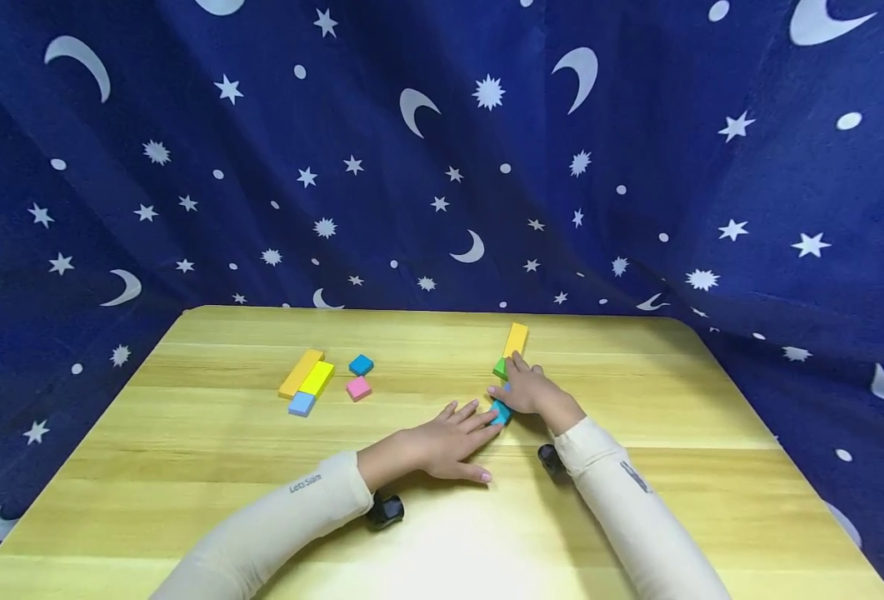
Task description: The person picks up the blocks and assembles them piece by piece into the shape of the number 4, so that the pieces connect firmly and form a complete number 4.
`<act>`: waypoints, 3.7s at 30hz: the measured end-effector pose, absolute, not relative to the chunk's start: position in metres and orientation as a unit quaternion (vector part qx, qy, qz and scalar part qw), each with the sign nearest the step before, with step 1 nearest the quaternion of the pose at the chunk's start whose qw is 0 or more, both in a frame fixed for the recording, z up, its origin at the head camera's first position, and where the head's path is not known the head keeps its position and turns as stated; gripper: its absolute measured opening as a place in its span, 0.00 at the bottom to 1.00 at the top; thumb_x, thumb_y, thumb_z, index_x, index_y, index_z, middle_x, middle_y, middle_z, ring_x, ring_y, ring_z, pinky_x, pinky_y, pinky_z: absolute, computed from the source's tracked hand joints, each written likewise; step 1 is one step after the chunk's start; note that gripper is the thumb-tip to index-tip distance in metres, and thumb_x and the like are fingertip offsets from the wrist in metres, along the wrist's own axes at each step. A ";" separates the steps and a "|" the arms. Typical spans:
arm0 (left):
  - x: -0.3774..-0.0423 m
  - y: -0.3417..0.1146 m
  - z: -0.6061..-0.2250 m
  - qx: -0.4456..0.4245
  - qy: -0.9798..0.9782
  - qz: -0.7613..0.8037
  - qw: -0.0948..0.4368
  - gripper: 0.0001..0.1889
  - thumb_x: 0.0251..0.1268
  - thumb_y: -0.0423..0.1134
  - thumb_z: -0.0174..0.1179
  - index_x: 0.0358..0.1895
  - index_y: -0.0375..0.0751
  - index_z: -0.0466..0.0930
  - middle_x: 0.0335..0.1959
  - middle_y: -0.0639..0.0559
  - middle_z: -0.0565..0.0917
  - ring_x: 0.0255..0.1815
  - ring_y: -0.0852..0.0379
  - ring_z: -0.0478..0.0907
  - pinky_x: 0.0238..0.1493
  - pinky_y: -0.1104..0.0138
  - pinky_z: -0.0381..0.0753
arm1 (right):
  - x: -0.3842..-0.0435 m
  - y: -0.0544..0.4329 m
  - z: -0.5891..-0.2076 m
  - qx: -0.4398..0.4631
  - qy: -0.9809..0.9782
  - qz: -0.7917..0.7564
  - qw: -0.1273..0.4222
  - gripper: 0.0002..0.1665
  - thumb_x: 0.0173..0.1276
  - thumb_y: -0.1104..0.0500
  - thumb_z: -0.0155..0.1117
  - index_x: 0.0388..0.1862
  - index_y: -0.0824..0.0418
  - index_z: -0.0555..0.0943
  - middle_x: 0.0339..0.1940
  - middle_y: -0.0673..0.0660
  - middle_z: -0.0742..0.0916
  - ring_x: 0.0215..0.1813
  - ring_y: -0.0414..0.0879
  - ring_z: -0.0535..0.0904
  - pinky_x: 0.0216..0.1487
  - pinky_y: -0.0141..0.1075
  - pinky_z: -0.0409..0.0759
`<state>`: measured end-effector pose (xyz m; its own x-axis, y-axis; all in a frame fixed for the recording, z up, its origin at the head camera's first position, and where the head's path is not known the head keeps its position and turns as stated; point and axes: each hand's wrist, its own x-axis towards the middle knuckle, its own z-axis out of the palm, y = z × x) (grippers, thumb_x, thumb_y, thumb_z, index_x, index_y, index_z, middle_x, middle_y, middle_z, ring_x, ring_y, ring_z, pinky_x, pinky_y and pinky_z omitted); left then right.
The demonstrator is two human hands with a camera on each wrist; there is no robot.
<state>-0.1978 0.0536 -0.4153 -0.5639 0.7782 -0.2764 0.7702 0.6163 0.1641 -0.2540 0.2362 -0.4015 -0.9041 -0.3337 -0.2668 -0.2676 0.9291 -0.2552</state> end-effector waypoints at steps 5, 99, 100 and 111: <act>-0.187 0.037 -0.416 0.433 0.888 0.006 0.156 0.40 0.61 0.67 0.39 0.73 0.52 0.43 0.74 0.54 0.44 0.74 0.48 0.37 0.71 0.51 0.41 | -0.248 0.218 -0.397 -0.174 0.964 -0.112 0.169 0.42 0.72 0.45 0.43 0.68 0.78 0.49 0.69 0.76 0.51 0.65 0.78 0.50 0.63 0.64 0.52; -0.071 -0.064 -0.423 0.564 0.821 -0.052 -0.074 0.31 0.63 0.66 0.38 0.61 0.52 0.68 0.49 0.55 0.69 0.45 0.63 0.67 0.49 0.71 0.69 | -0.195 0.161 -0.406 -0.290 0.919 -0.223 0.149 0.30 0.58 0.53 0.65 0.57 0.64 0.72 0.36 0.54 0.78 0.34 0.41 0.71 0.34 0.32 0.70; -0.068 -0.063 -0.425 0.568 0.816 -0.049 -0.096 0.30 0.63 0.66 0.39 0.60 0.52 0.70 0.47 0.56 0.70 0.44 0.63 0.67 0.49 0.71 0.69 | -0.193 0.160 -0.406 -0.292 0.918 -0.224 0.150 0.30 0.58 0.53 0.65 0.57 0.65 0.72 0.35 0.53 0.78 0.33 0.41 0.70 0.34 0.31 0.70; -0.059 -0.068 -0.429 0.594 0.787 -0.016 -0.164 0.26 0.63 0.65 0.41 0.53 0.54 0.75 0.42 0.56 0.73 0.52 0.55 0.73 0.56 0.66 0.72 | -0.164 0.153 -0.413 -0.285 0.917 -0.251 0.124 0.29 0.52 0.47 0.68 0.46 0.65 0.73 0.28 0.49 0.75 0.27 0.38 0.66 0.27 0.27 0.66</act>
